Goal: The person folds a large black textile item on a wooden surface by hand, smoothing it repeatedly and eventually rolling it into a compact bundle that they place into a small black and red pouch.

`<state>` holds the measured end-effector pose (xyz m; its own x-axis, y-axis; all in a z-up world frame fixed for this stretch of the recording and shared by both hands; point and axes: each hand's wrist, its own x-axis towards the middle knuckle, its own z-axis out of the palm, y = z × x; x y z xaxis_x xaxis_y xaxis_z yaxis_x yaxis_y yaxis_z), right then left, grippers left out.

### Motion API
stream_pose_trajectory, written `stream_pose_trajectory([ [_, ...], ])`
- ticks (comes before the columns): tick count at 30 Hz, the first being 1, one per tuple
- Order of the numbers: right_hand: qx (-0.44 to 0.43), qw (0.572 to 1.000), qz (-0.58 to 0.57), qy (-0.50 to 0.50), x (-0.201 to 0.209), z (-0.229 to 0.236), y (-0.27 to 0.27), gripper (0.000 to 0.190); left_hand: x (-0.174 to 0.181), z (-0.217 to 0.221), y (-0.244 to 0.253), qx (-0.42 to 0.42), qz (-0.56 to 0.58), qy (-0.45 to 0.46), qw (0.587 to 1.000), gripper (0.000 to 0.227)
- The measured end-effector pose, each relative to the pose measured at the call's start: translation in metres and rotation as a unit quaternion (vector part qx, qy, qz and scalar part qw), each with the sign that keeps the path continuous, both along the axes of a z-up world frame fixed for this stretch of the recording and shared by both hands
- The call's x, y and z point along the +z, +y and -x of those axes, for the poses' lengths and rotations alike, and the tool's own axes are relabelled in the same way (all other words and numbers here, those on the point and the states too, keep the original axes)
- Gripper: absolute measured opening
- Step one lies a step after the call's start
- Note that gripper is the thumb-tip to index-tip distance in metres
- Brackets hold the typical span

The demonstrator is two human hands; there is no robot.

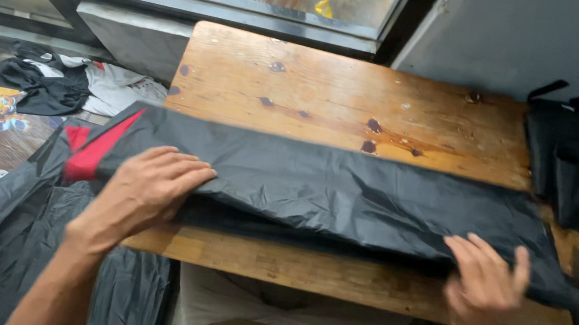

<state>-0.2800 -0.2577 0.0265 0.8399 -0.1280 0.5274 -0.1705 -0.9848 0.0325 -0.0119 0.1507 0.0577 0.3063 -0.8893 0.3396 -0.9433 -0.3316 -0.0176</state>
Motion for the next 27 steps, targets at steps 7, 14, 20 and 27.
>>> stream_pose_trajectory([
  [7,0.059,0.994,0.083,0.045,0.072,-0.055,-0.027,0.032,0.065,-0.068,-0.033,0.063,-0.13,0.209,0.967,0.011],
  [14,-0.087,0.908,-0.128,0.39,0.102,-0.197,-0.074,0.02,0.049,-0.199,-0.12,0.161,-0.29,0.351,0.876,0.034],
  [20,-0.03,0.909,-0.074,0.41,-0.02,-0.28,-0.156,0.049,-0.06,-0.259,-0.139,0.208,-0.239,0.179,0.931,0.052],
  [27,0.056,0.936,-0.196,0.286,0.049,-0.212,-0.068,0.064,0.03,-0.151,-0.081,0.034,-0.078,0.363,0.928,0.08],
])
